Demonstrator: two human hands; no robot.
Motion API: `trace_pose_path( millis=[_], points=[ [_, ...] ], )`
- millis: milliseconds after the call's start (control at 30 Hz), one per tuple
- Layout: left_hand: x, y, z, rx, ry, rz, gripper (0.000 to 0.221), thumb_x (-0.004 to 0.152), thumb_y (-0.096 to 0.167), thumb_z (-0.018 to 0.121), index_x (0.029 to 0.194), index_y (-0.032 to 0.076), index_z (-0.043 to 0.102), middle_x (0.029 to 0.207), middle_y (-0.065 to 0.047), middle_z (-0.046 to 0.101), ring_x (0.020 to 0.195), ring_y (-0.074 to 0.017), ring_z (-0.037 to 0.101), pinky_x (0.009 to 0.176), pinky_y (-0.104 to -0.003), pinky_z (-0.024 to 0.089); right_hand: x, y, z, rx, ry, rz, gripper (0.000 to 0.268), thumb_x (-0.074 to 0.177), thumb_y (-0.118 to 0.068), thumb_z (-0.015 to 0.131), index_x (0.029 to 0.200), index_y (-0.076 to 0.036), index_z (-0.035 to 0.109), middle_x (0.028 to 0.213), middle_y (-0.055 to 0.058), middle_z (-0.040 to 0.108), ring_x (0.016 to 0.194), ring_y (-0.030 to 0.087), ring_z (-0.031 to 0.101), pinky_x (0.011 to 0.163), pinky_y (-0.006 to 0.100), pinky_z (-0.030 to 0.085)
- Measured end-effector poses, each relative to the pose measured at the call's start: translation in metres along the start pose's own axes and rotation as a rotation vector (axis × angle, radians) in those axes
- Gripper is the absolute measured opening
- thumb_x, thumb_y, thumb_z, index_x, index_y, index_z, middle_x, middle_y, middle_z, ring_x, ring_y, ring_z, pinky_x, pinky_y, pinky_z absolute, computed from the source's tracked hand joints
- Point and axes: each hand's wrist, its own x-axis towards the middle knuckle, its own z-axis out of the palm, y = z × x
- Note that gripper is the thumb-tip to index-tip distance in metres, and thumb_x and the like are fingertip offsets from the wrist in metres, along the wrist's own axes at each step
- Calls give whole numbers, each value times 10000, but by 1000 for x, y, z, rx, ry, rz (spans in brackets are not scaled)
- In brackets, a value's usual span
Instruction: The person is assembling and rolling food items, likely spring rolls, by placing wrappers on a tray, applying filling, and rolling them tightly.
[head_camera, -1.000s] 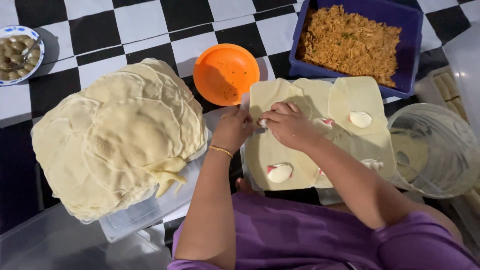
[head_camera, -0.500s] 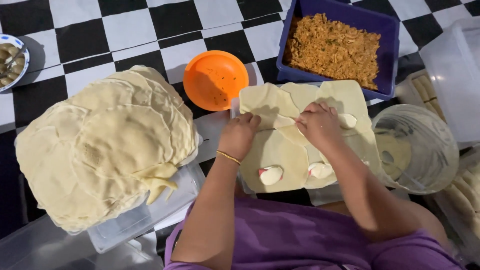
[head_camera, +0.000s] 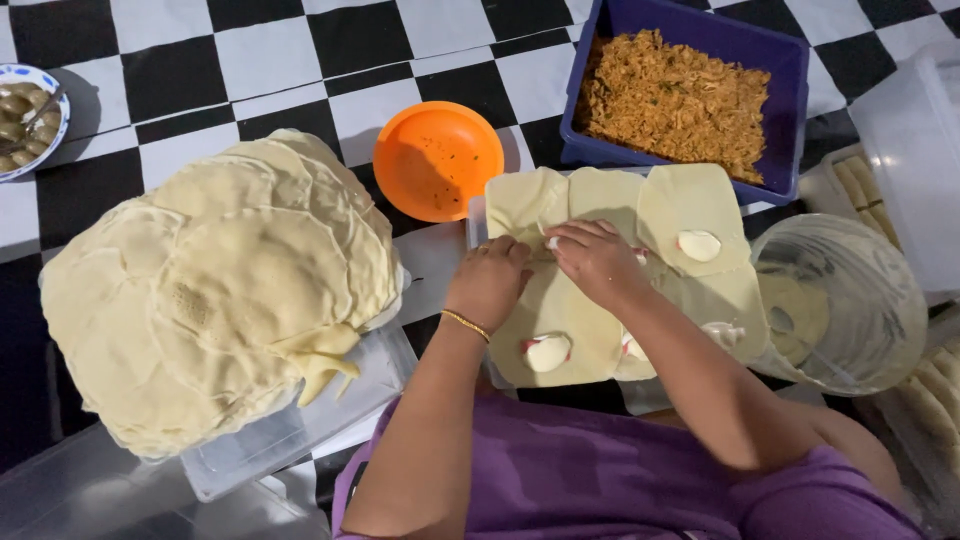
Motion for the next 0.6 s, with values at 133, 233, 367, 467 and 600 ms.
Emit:
trace_pose_path(
  millis=[133, 233, 367, 467, 600],
  points=[
    [-7, 6, -3, 10, -23, -17, 356, 918, 355, 697, 1217, 162, 692, 1208, -68, 669, 1141, -314, 686, 991, -441, 538, 0, 1, 5, -13, -39, -54, 46, 907, -84, 683, 913, -98, 726, 1108, 30, 764, 1078, 232, 718, 858, 362, 552],
    [-6, 8, -2, 23, -77, -32, 423, 913, 385, 704, 1260, 143, 678, 1279, -78, 636, 1206, -317, 651, 1025, -441, 510, 11, 10, 4, 113, -101, -6, 63, 903, -69, 695, 934, -90, 746, 1131, 30, 767, 1114, 262, 709, 858, 385, 535],
    [-4, 13, -8, -48, -213, -84, 540, 934, 390, 675, 1392, 116, 591, 1403, -109, 551, 1307, -361, 570, 1095, -482, 450, 29, 65, 39, 187, -142, 190, 179, 935, -151, 657, 1084, -99, 741, 1181, 81, 723, 1113, 344, 673, 886, 478, 533],
    [-5, 15, -12, -54, -232, -97, 588, 940, 412, 668, 1425, 103, 545, 1419, -127, 531, 1333, -370, 551, 1097, -487, 441, 39, 98, 68, 108, -272, 283, 249, 1013, -266, 590, 1185, -167, 741, 1174, 39, 734, 1113, 300, 688, 895, 467, 539],
    [-4, 15, -13, -92, -192, -141, 732, 934, 434, 680, 1505, 64, 411, 1423, -157, 518, 1364, -380, 527, 1111, -480, 439, 62, 114, 85, 143, -738, 448, 471, 1078, -515, 399, 1289, -224, 704, 1279, 47, 727, 1225, 313, 653, 1028, 491, 483]
  ],
)
